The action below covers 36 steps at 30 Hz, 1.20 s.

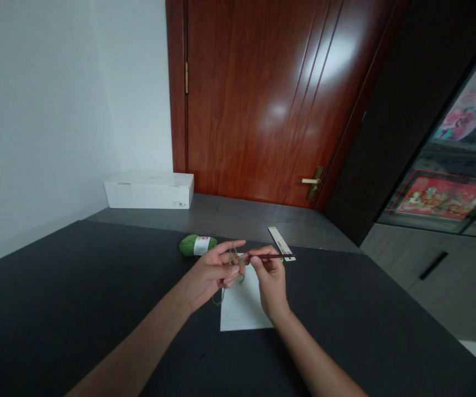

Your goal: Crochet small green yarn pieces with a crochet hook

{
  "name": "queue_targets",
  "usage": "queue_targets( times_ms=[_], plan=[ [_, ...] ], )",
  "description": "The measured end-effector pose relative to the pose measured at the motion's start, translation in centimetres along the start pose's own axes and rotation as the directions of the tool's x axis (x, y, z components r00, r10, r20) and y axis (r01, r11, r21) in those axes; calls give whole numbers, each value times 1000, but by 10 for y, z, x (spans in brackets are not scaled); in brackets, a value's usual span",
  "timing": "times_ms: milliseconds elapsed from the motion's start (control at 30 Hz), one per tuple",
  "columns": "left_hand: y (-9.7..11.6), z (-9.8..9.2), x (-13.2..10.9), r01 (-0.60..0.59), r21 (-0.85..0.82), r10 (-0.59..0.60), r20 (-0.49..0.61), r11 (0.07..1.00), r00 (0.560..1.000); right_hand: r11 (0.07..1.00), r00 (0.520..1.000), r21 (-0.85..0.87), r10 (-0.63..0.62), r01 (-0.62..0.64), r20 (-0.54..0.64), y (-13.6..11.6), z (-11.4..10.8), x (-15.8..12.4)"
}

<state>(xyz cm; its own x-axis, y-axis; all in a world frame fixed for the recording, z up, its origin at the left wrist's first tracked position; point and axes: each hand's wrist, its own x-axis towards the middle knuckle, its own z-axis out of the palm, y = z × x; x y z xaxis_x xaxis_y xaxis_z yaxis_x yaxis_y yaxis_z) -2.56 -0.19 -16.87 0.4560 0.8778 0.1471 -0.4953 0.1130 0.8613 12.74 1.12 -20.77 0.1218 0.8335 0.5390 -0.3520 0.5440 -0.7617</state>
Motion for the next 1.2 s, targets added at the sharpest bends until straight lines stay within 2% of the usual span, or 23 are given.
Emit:
queue_targets(
  times_ms=[233,600,1000,1100,1200],
  plan=[
    [4,-8,1,54,20,-53,-51,998,997,998,998,43,32,-34,48,-3,-1,5],
    [10,-12,0,67,75,-62,-75,995,995,992,989,83,83,-93,120,-9,-1,7],
    [10,-11,-1,52,103,-44,-79,993,996,999,985,-30,-29,34,168,-17,-5,8],
    [11,-11,-1,57,93,-48,-88,994,995,999,985,-37,-24,31,170,-18,-6,8],
    [12,-10,-1,61,74,-54,-90,995,994,1000,990,10,23,-25,142,-14,-5,9]
  ],
)
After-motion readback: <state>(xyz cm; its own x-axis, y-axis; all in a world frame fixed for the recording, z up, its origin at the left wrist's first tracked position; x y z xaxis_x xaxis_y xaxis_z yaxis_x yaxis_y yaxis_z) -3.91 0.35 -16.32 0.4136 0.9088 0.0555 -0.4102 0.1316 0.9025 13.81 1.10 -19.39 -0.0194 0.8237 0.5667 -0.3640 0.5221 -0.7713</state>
